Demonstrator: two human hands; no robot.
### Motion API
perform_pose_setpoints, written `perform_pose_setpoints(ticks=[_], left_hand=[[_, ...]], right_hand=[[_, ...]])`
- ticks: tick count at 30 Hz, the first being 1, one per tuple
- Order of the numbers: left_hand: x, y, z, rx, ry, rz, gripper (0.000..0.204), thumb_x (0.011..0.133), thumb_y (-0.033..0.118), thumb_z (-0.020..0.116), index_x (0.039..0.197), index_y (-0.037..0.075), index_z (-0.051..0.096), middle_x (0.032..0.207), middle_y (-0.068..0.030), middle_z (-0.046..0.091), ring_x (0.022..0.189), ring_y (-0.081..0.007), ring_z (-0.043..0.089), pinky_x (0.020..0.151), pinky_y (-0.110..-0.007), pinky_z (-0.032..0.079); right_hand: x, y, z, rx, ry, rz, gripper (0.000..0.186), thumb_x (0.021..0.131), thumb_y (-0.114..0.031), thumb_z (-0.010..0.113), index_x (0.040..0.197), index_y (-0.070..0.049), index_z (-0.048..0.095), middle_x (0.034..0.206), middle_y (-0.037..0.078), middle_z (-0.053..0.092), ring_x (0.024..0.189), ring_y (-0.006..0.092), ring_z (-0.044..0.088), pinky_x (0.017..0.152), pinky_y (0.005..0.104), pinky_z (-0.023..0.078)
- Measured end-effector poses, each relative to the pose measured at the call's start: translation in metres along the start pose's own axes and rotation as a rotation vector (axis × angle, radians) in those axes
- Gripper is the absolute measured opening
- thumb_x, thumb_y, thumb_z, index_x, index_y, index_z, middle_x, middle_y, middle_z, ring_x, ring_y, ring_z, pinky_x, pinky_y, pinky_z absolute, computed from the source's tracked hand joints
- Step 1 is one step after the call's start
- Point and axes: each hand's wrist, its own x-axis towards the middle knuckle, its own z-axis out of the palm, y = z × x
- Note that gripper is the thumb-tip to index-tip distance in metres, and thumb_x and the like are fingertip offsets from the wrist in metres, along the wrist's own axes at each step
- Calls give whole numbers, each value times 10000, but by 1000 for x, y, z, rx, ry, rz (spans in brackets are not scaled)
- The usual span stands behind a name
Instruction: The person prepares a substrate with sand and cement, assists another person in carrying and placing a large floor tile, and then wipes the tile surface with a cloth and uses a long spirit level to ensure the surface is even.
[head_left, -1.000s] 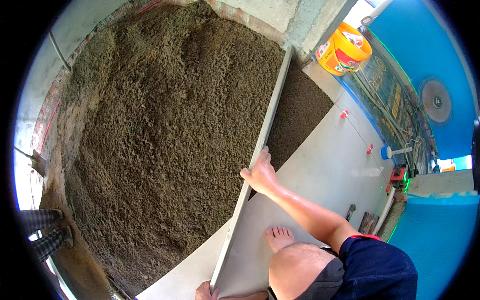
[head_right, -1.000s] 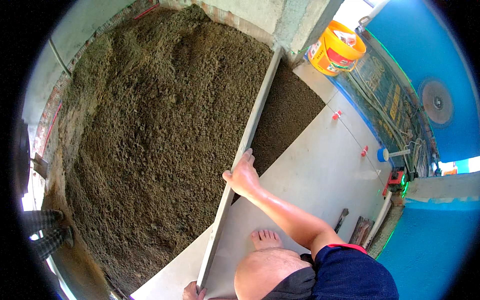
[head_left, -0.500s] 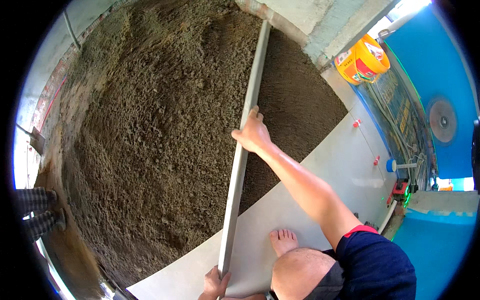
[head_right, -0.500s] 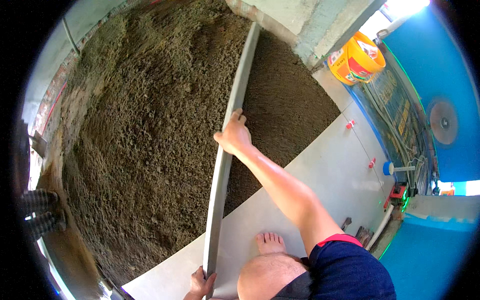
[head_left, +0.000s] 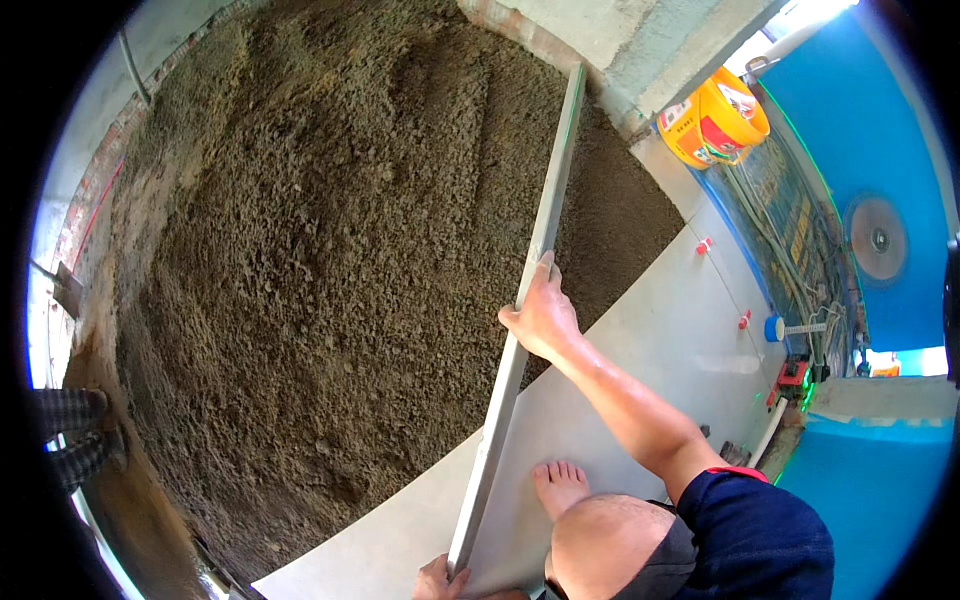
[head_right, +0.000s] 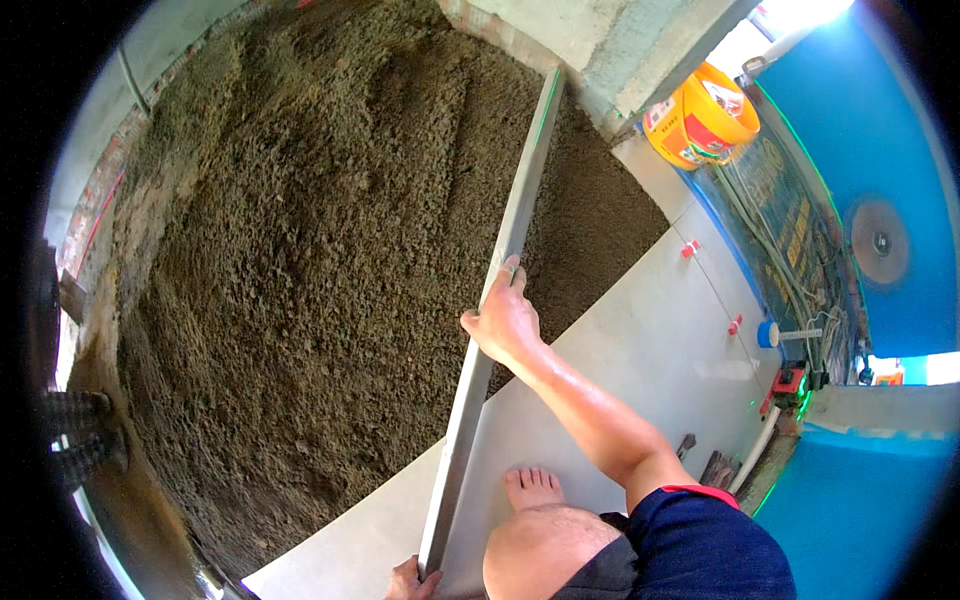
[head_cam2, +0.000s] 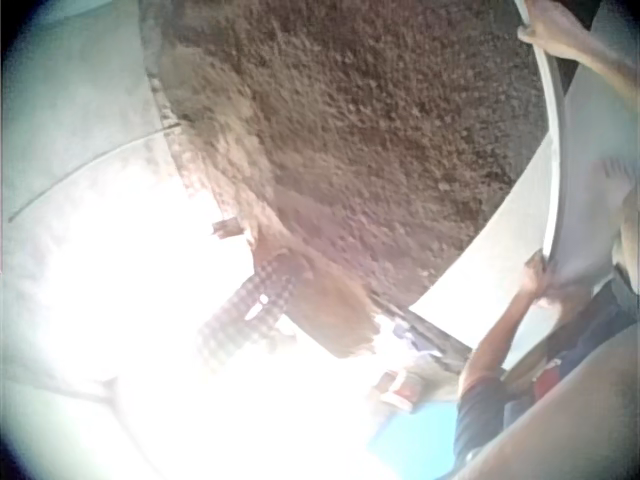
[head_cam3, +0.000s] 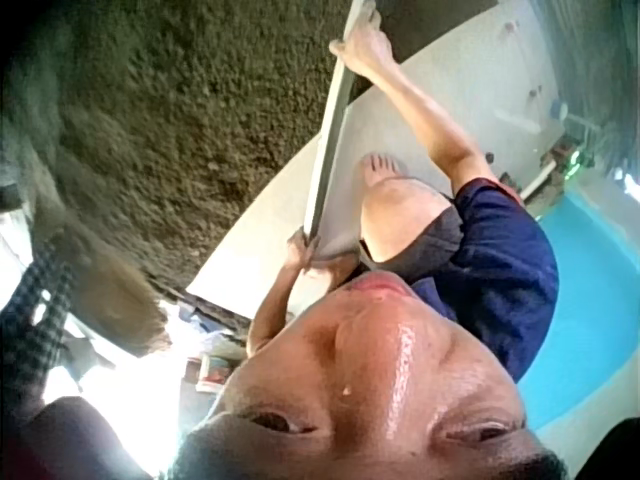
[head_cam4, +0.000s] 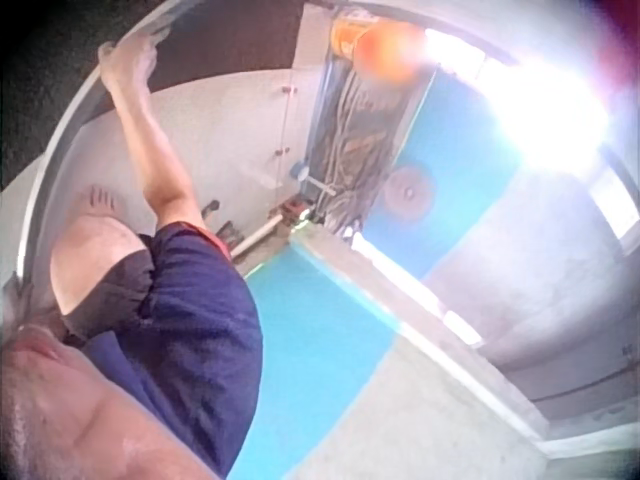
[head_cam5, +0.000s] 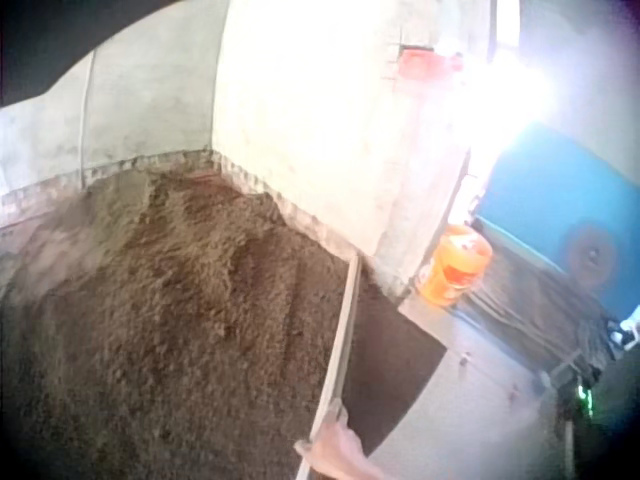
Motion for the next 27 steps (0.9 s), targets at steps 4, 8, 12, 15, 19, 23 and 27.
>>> perform_pose_setpoints(ticks=[4,8,12,15,19,23,27], left_hand=[[6,-4,2,-42,-18,-25,286,819,266,738,875,28,589,655,-166,601,559,-333,585,536,-428,484],[10,-4,1,-94,-12,-5,291,812,252,733,875,9,585,654,-165,609,556,-321,594,524,-426,481],[14,-2,-7,-89,-11,-26,291,814,242,723,892,-8,594,625,-153,596,537,-308,590,502,-417,473],[12,-8,-7,-80,-27,-75,294,817,237,714,920,-16,606,624,-154,599,540,-294,596,502,-414,472],[11,6,-15,-36,-62,-83,302,820,231,706,958,-22,614,666,-162,630,579,-281,629,520,-404,491],[19,-15,1,-10,-56,-88,313,818,218,704,996,-25,618,712,-177,652,629,-290,655,549,-399,514],[48,32,-24,-165,-56,-37,340,853,232,668,1060,-32,614,741,-196,659,664,-334,659,577,-443,519]], right_hand=[[5,2,-2,3,-16,25,1064,782,-215,725,1446,159,-19,1437,442,219,1040,476,623,878,429,561],[10,2,2,-3,-18,20,1070,779,-216,725,1444,163,-22,1438,456,210,1032,472,629,870,419,566],[21,-2,1,-1,-43,30,1079,775,-210,725,1444,166,-33,1438,467,199,1024,473,633,855,417,573],[20,-5,1,-6,-50,30,1085,774,-211,727,1444,166,-38,1434,473,196,1022,478,632,847,418,578],[20,-7,2,26,-61,0,1088,782,-224,732,1447,164,-37,1437,474,184,1015,478,635,825,406,588],[31,-28,-3,43,-136,21,1073,781,-206,710,1460,147,-43,1466,435,178,1064,474,615,890,418,569],[67,-31,-6,-18,-71,7,1071,793,-206,710,1467,137,-49,1480,423,166,1044,459,627,855,400,585]])
